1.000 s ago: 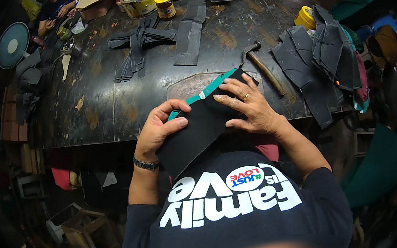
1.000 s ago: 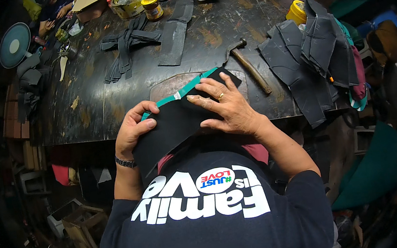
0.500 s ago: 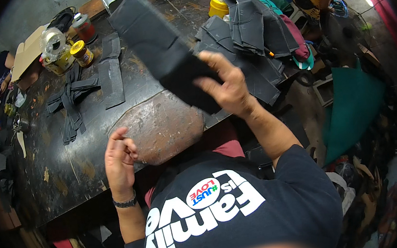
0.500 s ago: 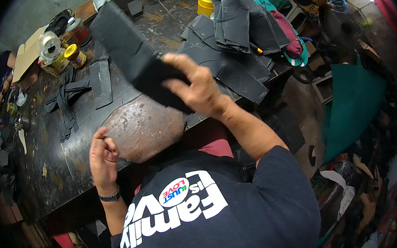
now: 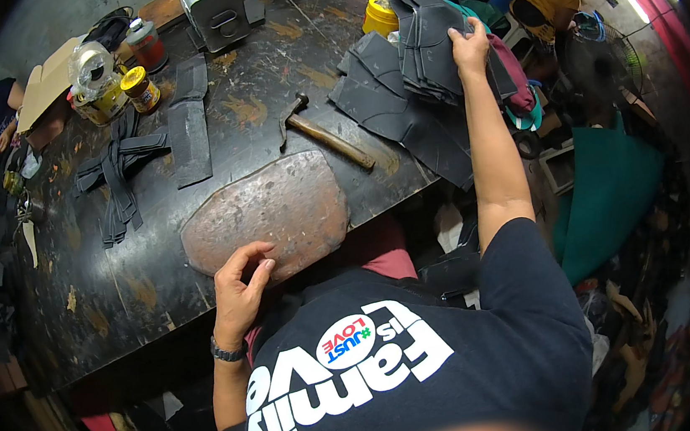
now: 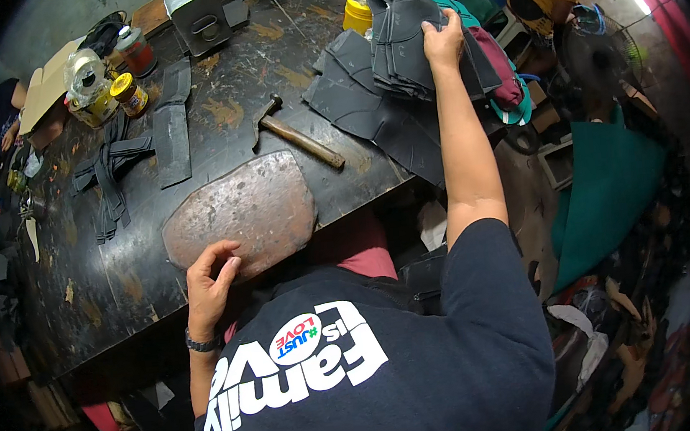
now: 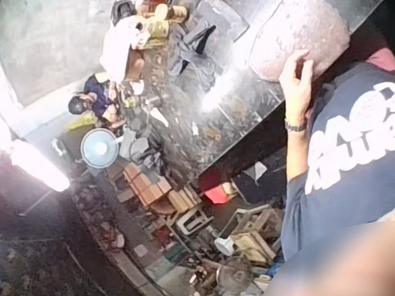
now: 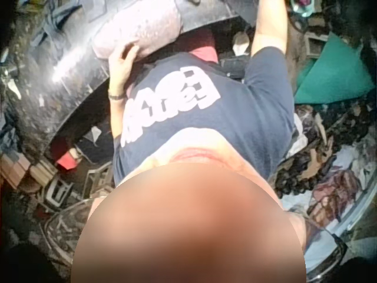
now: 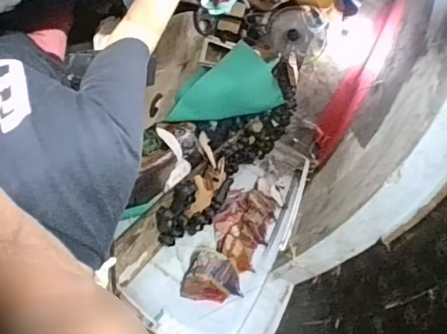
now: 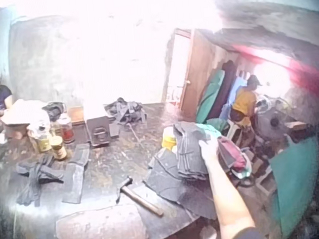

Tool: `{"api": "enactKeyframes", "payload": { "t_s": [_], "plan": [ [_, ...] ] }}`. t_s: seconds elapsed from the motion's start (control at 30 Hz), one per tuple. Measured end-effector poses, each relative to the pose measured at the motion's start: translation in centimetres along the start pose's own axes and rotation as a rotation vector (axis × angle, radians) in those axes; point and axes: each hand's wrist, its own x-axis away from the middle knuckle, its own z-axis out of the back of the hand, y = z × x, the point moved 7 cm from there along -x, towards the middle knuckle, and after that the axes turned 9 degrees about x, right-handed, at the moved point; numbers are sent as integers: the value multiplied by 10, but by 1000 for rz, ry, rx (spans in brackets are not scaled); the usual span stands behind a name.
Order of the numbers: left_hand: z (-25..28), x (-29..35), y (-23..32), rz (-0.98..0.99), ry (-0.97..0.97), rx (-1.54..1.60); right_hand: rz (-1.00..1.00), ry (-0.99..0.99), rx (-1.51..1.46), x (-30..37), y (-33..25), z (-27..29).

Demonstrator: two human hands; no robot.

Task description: The person repeatedly picks up black leather pieces, places them on a curved wooden form, and uses a hammer to tap and shape the edges. They inspect each piece, flip it, and continue hammering along the perimeter before stacking the shaped pieces.

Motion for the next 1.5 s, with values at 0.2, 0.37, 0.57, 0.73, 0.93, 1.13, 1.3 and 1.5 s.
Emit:
{"api": "enactKeyframes", "payload": {
  "t_s": [0.2, 0.37, 0.57, 0.73, 0.93, 1.13, 1.3, 1.5],
  "plan": [
    [-3, -2, 1, -36, 0, -61, 167, 25, 215, 36, -37, -1],
    [-5, -9, 0, -44, -10, -111, 64, -209, 393, 46, -57, -27],
    [-3, -5, 4, -113, 13, -107, 17, -273, 484, 35, -60, -30],
    [-4, -6, 7, -198, 0, -163, 26, -295, 573, 39, -60, -32],
    [-2, -6, 5, -169, -9, -141, -51, -323, 571, 42, -60, -46],
    [-2, -4, 9, -274, -4, -168, -5, -278, 375, 15, -39, -45],
    [-2, -6, 9, -269, -21, -155, 16, -267, 113, 4, -26, -42],
    [-3, -7, 9, -229, 5, -159, -1, -229, 127, 12, -29, -40]
  ]
}}
